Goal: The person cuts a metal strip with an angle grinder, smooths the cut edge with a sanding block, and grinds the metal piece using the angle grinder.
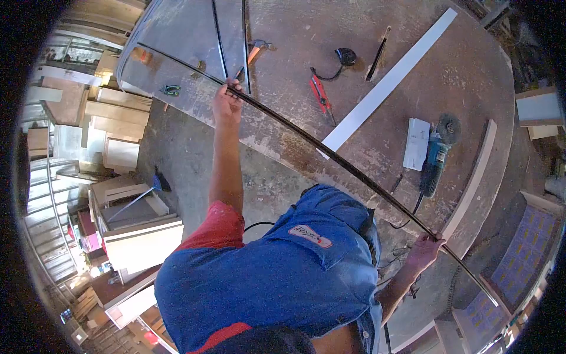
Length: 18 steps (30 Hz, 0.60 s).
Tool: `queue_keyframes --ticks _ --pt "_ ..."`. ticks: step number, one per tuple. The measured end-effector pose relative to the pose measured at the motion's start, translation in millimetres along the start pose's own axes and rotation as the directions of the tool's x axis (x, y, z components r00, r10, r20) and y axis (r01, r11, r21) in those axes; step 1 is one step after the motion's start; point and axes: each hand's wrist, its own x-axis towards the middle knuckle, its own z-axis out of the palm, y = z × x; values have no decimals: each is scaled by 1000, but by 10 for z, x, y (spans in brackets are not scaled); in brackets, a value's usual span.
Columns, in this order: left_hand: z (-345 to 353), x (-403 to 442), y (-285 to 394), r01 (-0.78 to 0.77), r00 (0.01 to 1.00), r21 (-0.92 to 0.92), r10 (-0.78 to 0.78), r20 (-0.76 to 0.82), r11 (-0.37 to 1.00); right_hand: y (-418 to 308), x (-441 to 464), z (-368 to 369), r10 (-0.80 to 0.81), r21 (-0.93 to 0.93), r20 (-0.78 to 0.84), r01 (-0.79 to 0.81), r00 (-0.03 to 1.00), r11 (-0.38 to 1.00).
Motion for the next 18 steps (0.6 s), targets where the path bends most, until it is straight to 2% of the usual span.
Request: queue_keyframes --ticks 1,3,7,9,12,14,16,18 --pt "-2 16 -7 1 1000 -3 -1 4 1000 3 3 -14 -1 -5 17 1 1000 1000" --pt "-34 41 0 -30 992 26 27 120 999 -13 0 -44 -2 -12 35 3 999 1000" --pt "137 -27 85 -58 996 47 54 71 997 -75 -20 8 -36 -6 -16 36 999 999" --pt "77 -10 93 -27 991 76 17 136 997 -105 -4 61 -50 -38 -14 49 999 998" --pt "-10 35 56 16 996 88 -23 81 996 -128 35 155 -64 -35 -1 64 998 997" --pt "-83 94 -6 24 998 69 -29 62 997 -150 43 212 -55 -47 76 59 996 997" --pt "-149 133 -83 36 998 50 -38 45 998 -163 -3 293 -48 -55 62 51 997 997" --pt "-149 142 -119 31 998 143 -38 47 989 -174 -7 294 -43 -59 46 46 998 997"
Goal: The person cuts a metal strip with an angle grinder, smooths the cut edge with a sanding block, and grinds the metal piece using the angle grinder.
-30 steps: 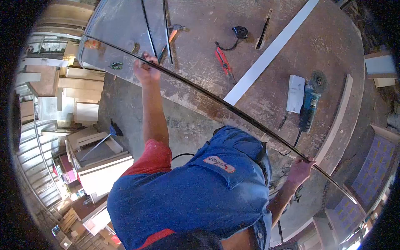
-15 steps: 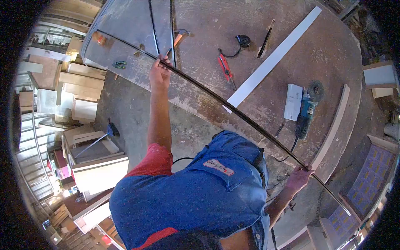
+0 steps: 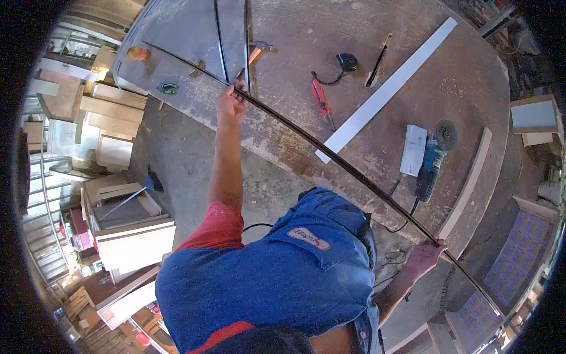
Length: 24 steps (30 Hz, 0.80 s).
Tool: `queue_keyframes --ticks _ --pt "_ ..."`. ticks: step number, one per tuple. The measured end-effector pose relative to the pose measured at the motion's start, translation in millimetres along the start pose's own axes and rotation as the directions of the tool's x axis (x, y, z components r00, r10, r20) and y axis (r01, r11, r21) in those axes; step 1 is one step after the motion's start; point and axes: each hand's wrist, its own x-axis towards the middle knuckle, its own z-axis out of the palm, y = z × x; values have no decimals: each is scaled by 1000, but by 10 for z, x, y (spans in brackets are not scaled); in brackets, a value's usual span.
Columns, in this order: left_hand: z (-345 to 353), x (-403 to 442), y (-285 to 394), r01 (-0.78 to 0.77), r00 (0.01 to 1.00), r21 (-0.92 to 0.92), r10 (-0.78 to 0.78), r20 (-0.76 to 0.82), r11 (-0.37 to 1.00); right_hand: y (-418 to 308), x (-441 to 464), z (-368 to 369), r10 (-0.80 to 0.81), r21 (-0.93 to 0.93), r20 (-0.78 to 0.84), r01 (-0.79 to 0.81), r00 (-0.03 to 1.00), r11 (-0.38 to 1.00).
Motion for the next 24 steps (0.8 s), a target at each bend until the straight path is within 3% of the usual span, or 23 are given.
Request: queue_keyframes --ticks 4,8,10,11,12,14,18,20,21,23,24 --pt "189 -146 133 -24 993 -32 27 112 999 -22 -22 -85 -64 0 13 64 998 998" --pt "650 -454 493 -143 968 -127 166 188 981 -58 -18 -139 -95 35 35 94 995 995" --pt "766 -566 592 -379 915 -109 390 108 919 -53 -1 -167 -51 49 64 47 997 998" --pt "831 -647 641 -464 886 -46 464 -14 885 -47 8 -188 -11 65 90 5 996 998" --pt "801 -690 635 -464 886 -48 464 -10 885 -31 18 -216 -15 67 89 9 996 998" --pt "637 -751 609 -604 767 136 619 -169 786 23 28 -295 15 17 -24 -14 1000 1000" --pt "4 -682 295 -554 749 231 600 -281 800 261 29 -442 158 -33 -91 -161 983 986" --pt "-402 -599 36 -399 796 334 503 -335 854 492 35 -454 189 -35 -74 -192 979 981" --pt "-696 -473 -194 -399 795 337 505 -336 853 578 42 -503 224 -46 -4 -224 975 974" --pt "-1163 -250 -570 -244 730 667 586 -351 704 721 -4 -599 262 -41 -60 -264 963 964" --pt "-1110 -331 -569 -245 731 667 586 -350 704 792 -22 -654 291 -35 -115 -297 950 954"
